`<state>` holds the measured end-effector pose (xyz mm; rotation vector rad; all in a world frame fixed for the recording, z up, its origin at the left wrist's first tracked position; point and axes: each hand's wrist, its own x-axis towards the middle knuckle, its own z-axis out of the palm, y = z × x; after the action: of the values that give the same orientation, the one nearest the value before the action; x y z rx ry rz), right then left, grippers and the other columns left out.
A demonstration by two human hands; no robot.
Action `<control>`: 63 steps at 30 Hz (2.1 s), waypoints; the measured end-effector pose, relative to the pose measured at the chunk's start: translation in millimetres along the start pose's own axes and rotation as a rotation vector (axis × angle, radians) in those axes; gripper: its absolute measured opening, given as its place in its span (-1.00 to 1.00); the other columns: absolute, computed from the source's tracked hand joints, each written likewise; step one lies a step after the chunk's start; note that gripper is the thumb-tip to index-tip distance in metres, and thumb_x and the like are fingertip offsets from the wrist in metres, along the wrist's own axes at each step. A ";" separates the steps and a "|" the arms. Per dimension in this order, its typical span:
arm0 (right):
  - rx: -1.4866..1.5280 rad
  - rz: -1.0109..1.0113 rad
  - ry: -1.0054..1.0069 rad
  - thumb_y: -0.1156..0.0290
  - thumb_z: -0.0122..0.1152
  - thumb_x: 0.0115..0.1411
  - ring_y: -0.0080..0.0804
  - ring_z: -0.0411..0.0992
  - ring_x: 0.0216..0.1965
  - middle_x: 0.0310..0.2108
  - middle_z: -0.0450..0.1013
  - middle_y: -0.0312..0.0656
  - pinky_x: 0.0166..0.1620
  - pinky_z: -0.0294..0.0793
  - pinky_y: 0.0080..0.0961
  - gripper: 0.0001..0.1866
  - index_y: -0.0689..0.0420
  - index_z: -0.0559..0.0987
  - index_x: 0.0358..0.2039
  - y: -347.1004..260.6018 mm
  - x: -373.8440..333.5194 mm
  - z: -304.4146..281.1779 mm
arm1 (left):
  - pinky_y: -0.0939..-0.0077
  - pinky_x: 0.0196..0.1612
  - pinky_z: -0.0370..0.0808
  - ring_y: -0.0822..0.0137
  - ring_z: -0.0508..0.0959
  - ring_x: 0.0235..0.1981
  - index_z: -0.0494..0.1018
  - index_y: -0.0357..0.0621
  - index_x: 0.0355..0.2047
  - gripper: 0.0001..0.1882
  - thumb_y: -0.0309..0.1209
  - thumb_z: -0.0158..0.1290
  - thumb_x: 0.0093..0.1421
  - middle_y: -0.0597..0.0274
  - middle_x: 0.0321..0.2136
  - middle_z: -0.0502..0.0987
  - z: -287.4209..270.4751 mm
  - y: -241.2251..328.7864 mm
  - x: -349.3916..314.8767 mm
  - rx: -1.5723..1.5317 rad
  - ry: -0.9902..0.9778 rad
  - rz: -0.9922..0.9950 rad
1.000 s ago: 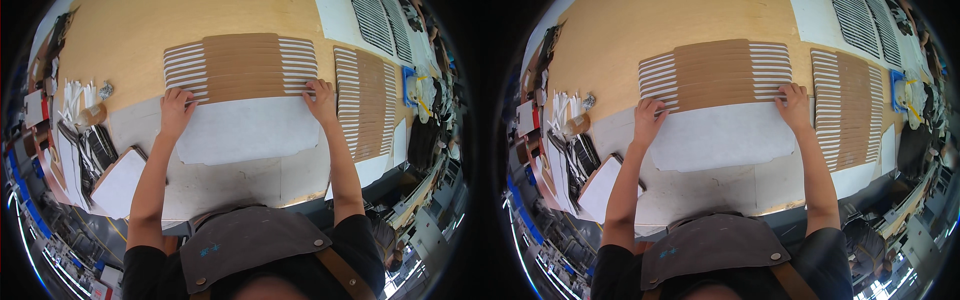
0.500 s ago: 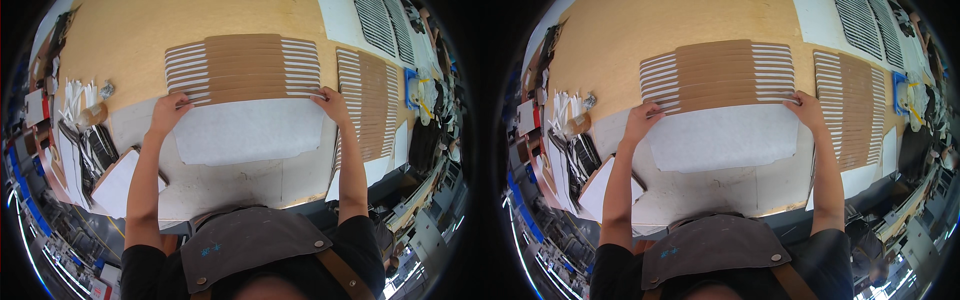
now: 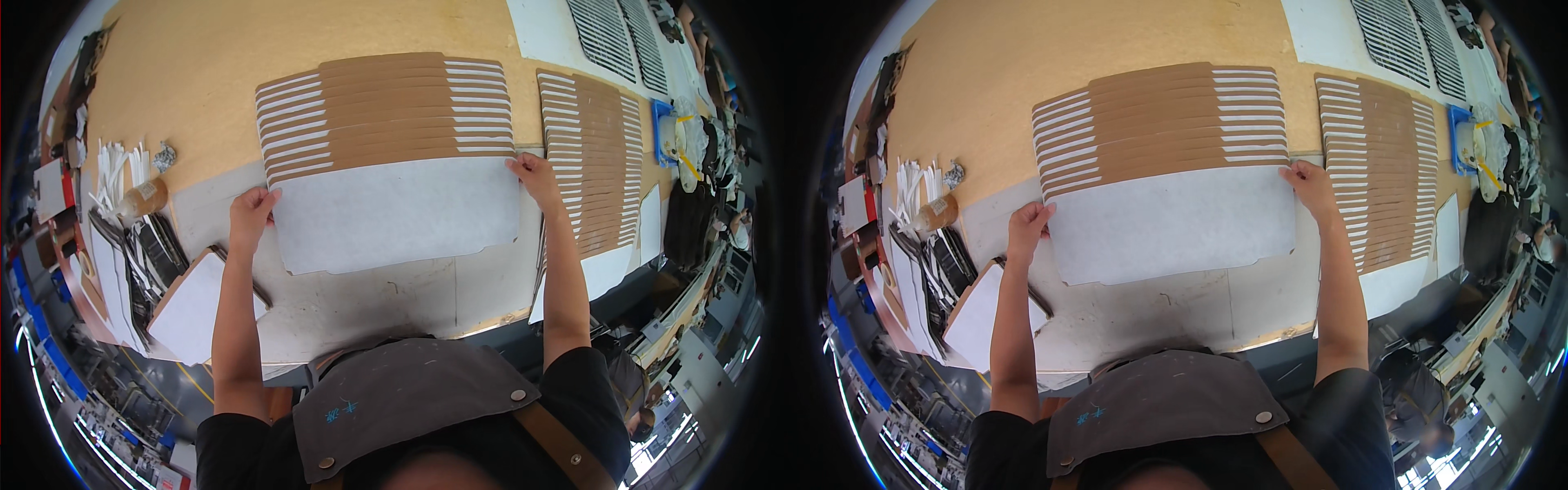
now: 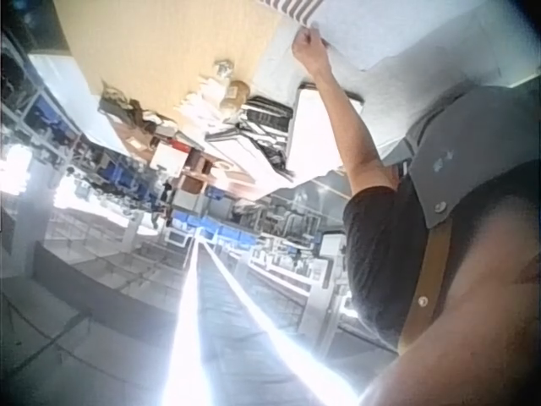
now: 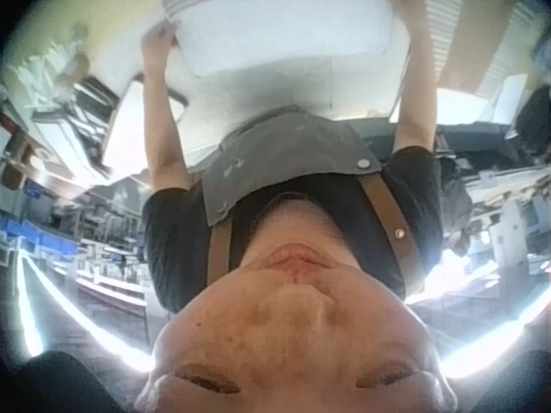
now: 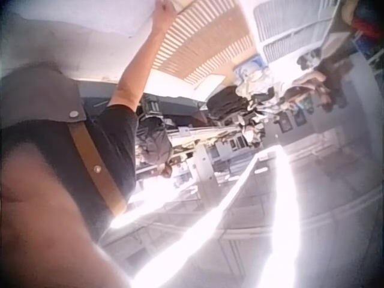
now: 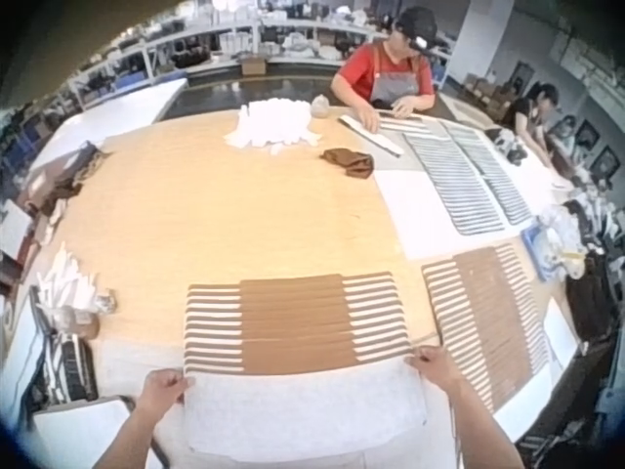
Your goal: The recorder is aligning and stacking precut leather or fabric panels at a workshop table.
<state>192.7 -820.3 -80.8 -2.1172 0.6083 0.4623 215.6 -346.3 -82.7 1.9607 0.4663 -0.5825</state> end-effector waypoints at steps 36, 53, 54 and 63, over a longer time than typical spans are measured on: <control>-0.212 -0.569 0.341 0.60 0.07 -0.03 -0.38 0.31 -0.37 -0.37 0.32 -0.17 -0.29 0.35 -0.50 -0.67 0.17 0.39 -0.18 -54.4 -38.9 105.5 | 0.29 -0.12 0.32 0.12 0.37 -0.18 0.38 -0.24 -0.21 -0.71 -0.56 0.01 0.00 0.13 -0.24 0.42 -89.1 -84.0 -85.6 0.819 0.630 0.651; 0.171 -0.732 -0.522 0.38 0.07 0.07 -0.18 0.39 -0.44 -0.48 0.41 -0.10 -0.38 0.35 -0.38 -0.86 0.17 0.49 -0.42 -223.9 -149.2 375.7 | 0.43 -0.42 0.38 0.22 0.44 -0.48 0.46 -0.19 -0.57 -0.85 -0.60 0.18 -0.22 0.23 -0.56 0.44 -131.3 -82.9 -90.1 0.478 0.481 0.883; 0.137 -0.685 -0.558 0.35 0.08 0.07 -0.16 0.37 -0.53 -0.57 0.39 -0.08 -0.45 0.33 -0.39 -0.84 0.18 0.49 -0.47 -223.6 -146.6 378.8 | 0.43 -0.42 0.38 0.22 0.45 -0.48 0.46 -0.19 -0.57 -0.85 -0.60 0.18 -0.22 0.22 -0.55 0.46 -134.5 -85.0 -92.2 0.487 0.487 0.891; 0.179 -0.666 -0.546 0.20 0.07 0.12 -0.43 0.30 -0.70 -0.72 0.36 -0.15 -0.57 0.26 -0.51 -0.69 0.22 0.50 -0.52 -219.6 -153.3 385.1 | 0.38 -0.37 0.36 0.20 0.46 -0.38 0.37 -0.20 -0.62 -0.81 -0.60 0.17 -0.27 0.21 -0.54 0.42 -129.2 -89.0 -99.6 0.564 0.664 0.989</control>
<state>153.9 -352.9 -75.3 -1.7723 -0.3510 0.5411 111.5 -199.0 -38.3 2.5658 -0.3550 0.6539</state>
